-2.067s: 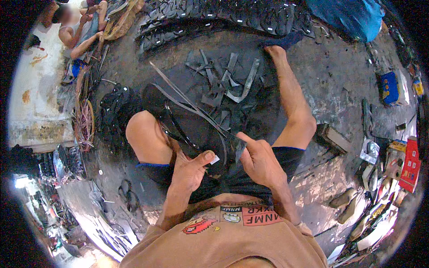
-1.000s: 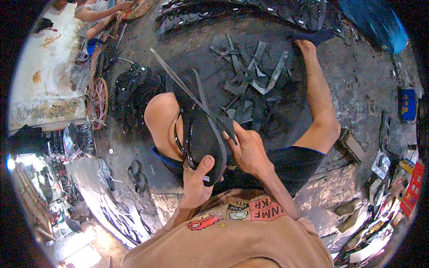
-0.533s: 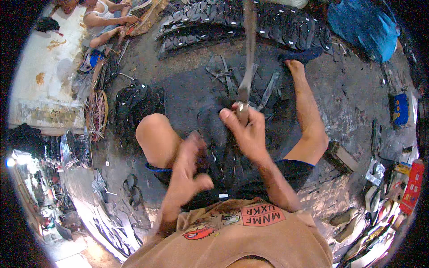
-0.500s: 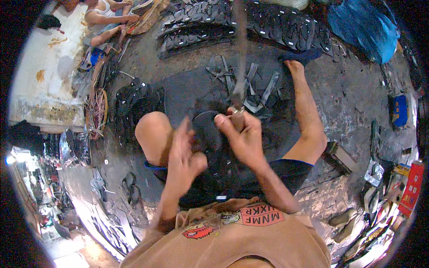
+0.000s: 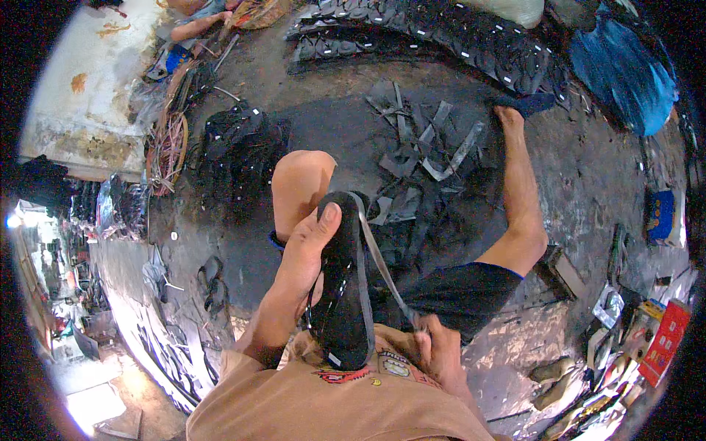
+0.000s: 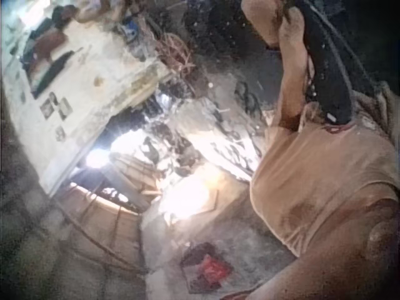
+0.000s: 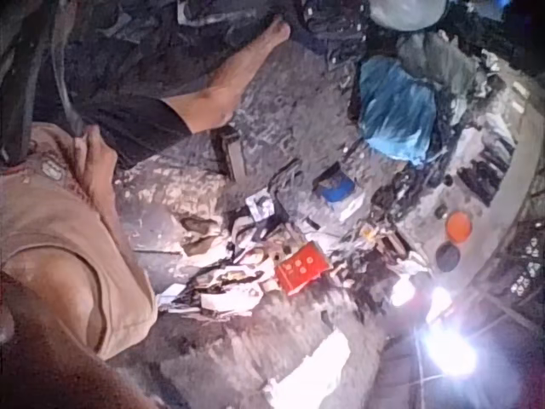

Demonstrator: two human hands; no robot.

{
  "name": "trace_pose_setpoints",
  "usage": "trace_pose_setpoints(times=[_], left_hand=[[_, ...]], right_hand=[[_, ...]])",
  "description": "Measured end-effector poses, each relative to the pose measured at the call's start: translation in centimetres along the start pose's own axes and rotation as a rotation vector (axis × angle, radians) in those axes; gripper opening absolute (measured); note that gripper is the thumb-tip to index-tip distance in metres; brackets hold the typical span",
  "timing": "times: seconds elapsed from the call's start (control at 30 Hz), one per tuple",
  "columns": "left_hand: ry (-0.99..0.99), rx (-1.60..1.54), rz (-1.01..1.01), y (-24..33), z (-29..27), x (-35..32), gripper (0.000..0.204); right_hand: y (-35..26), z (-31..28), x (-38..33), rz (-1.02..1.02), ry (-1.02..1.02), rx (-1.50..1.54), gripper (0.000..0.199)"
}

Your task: The person sits on the floor and uses a curved blade to trim the edges of black rubber flip-flop soles. They repeatedly pick up soles, cut along the perimeter, and place the trimmed pieces into a growing pile.

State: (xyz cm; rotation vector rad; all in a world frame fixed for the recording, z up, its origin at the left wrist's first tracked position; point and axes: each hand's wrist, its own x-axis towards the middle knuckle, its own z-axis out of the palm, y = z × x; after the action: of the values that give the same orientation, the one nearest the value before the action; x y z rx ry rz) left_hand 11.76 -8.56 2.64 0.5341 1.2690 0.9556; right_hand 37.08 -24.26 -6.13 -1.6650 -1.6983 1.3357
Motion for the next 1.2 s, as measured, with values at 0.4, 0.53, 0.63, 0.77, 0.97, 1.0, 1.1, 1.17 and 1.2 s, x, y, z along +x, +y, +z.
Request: trace_pose_setpoints(times=[0.4, 0.53, 0.63, 0.77, 0.97, 1.0, 1.1, 1.17, 1.2], left_hand=[[0.048, 0.24, 0.062, -0.5, 0.7, 0.8, 0.064], [-0.077, 0.233, 0.002, -0.5, 0.0, 1.1, 0.06], [-0.048, 0.311, -0.072, 1.4, 0.8, 1.2, 0.054], [-0.376, -0.191, 0.155, 3.7, 0.7, 0.3, 0.059], [-0.076, -0.62, 0.427, -0.4, 10.1, 6.3, 0.043], [0.063, -0.587, 0.286, 0.1, 9.5, 7.3, 0.029], [-0.05, -0.629, 0.287, 0.7, 8.9, 7.8, 0.022], [-0.018, -0.611, 0.272, 0.9, 7.8, 6.7, 0.028], [-0.002, -0.607, 0.238, 0.7, 7.7, 6.0, 0.027]], right_hand=[[-10.4, -10.7, 18.3, -0.204, -0.348, -0.218, 0.048], [-12.8, -11.3, 22.2, -0.442, -0.367, -0.357, 0.054], [-13.1, -12.4, 22.0, -0.401, -0.495, -0.188, 0.058], [-9.1, -10.8, 17.4, -0.369, -0.022, 0.307, 0.061], [-8.2, -4.8, 17.2, -0.295, 0.45, 0.491, 0.038], [-8.1, -4.6, 16.7, -0.283, 0.454, 0.445, 0.034], [-4.7, -3.0, 13.1, -0.223, 0.441, 0.255, 0.029], [-1.6, -0.8, 8.5, -0.199, 0.413, 0.164, 0.027], [-0.8, -0.5, 6.6, -0.174, 0.404, 0.105, 0.026]])
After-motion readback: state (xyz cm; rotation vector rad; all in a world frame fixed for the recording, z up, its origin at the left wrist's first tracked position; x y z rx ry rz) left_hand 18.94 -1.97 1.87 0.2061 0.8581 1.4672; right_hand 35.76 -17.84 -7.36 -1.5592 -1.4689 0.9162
